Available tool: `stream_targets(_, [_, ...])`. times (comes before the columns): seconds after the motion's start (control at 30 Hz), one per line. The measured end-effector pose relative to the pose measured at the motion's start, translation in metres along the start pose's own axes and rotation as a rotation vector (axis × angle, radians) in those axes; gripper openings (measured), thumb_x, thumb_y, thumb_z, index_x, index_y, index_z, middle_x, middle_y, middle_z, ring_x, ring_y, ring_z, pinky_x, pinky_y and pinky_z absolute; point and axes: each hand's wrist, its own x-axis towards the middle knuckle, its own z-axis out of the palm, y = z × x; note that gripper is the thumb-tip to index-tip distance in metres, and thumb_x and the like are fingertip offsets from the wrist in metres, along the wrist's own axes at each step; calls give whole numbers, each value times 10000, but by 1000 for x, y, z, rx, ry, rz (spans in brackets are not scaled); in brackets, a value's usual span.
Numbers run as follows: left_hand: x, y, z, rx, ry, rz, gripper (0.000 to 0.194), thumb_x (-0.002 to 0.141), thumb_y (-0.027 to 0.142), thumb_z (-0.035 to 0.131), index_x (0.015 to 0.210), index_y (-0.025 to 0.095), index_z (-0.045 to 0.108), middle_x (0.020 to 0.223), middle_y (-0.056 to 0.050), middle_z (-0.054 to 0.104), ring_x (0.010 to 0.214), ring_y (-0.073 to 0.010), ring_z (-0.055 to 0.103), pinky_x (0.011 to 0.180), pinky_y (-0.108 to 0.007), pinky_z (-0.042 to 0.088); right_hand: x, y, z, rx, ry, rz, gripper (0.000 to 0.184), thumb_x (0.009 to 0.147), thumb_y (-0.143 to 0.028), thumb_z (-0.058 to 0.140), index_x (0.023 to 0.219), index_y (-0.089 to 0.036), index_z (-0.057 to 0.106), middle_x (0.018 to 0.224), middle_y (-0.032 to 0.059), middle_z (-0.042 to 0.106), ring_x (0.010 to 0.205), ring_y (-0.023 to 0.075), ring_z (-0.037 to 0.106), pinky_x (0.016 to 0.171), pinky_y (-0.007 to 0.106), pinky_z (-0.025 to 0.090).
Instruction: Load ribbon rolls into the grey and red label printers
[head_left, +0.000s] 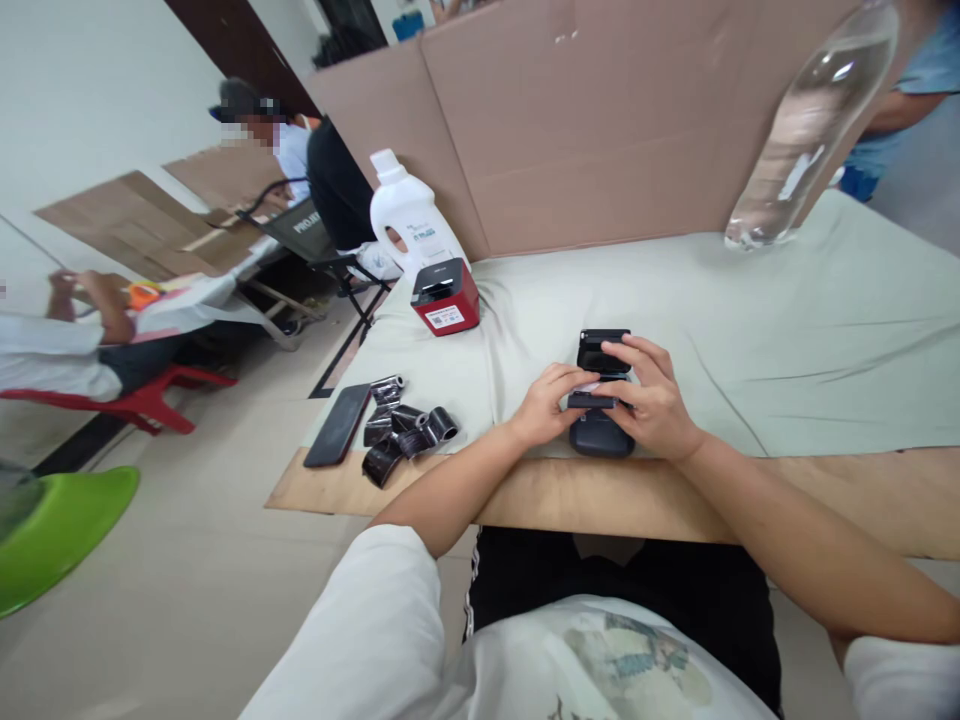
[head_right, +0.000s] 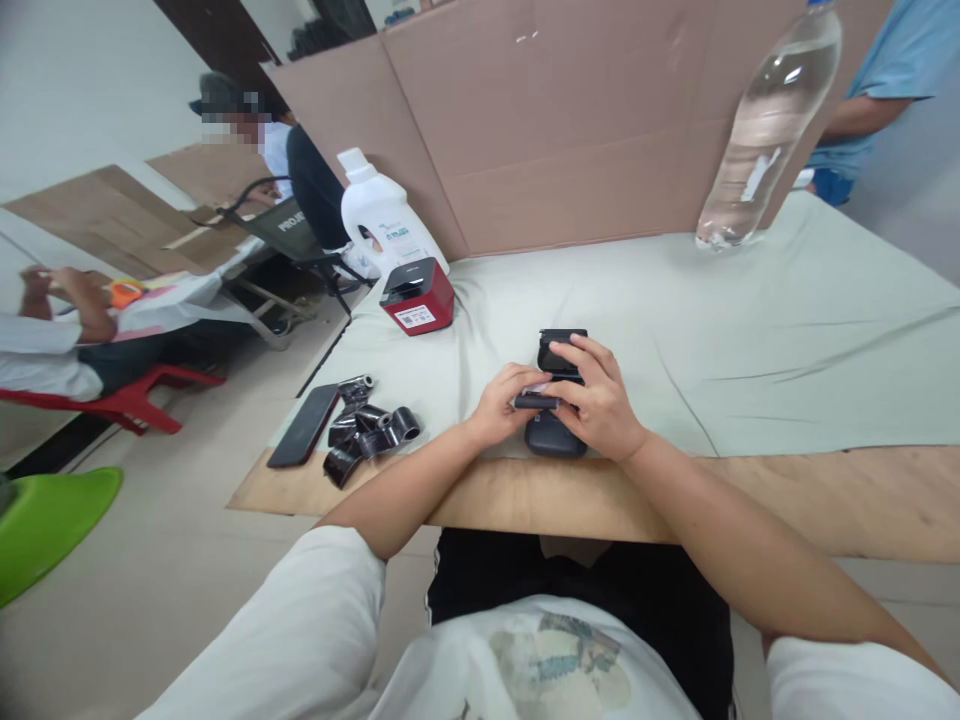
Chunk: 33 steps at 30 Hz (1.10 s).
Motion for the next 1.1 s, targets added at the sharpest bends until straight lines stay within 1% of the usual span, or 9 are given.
stream_targets(0.1, [7,5,-18,41,-98,-20,291,839,188,575,1126,189,622,1085,-91,654,1035,-203,610,927,-378,489,-1,-1,2,48,1,-25,128,848,-236,628,947,-253,709,1270,84,596,1254,299,480,1039,526,436])
stream_targets(0.27, [6,-1,-82,202,-221,-326,267,729,114,577,980,165,651,966,-48,694,870,-169,639,828,-296,496,-4,11,5,70,9,134,118,883,-273,573,869,-248,688,1126,87,647,1122,279,549,984,514,458])
stream_targets(0.4, [-22,-13,-136,418,-370,-583,276,725,163,569,983,185,664,955,-34,704,875,-190,635,850,-306,485,-5,17,7,91,-14,235,136,879,-284,562,839,-249,688,1068,91,664,1075,285,569,988,536,437])
stream_targets(0.53, [-59,-20,-166,542,-400,-813,321,731,182,559,1030,193,674,997,-55,711,898,-220,640,872,-332,484,-6,17,11,127,-38,248,158,881,-294,551,832,-240,691,1038,97,674,1050,282,586,981,530,436])
stream_targets(0.63, [-77,-13,-175,527,-382,-870,442,733,180,538,1165,190,630,1158,-71,670,946,-213,635,910,-337,484,-6,17,12,133,-42,247,161,883,-297,549,829,-233,687,1032,100,677,1040,277,594,973,516,442])
stream_targets(0.77, [-86,7,-176,533,-431,-813,634,691,129,494,1323,170,505,1366,-99,519,1033,-199,619,973,-344,473,-7,19,13,119,-23,246,163,888,-303,547,825,-230,679,1024,98,677,1037,267,600,968,495,451])
stream_targets(0.87, [-88,23,-168,608,-549,-793,778,672,105,508,1432,216,384,1435,-105,447,1188,-255,563,1048,-423,420,-8,21,12,115,-3,252,155,884,-298,553,830,-225,679,1029,99,674,1030,264,601,964,488,454])
stream_targets(0.97, [-91,34,-157,756,-606,-800,894,669,65,519,1505,254,264,1469,-134,387,1275,-328,502,1068,-518,370,-8,22,12,118,0,285,144,876,-292,557,827,-230,677,1037,94,672,1031,266,600,970,495,449])
stream_targets(1.1, [-93,47,-140,755,-611,-787,940,702,81,555,1539,272,173,1437,-145,380,1152,-318,592,962,-442,476,-6,23,11,126,11,326,145,874,-292,553,825,-232,674,1039,96,667,1041,266,594,982,500,443])
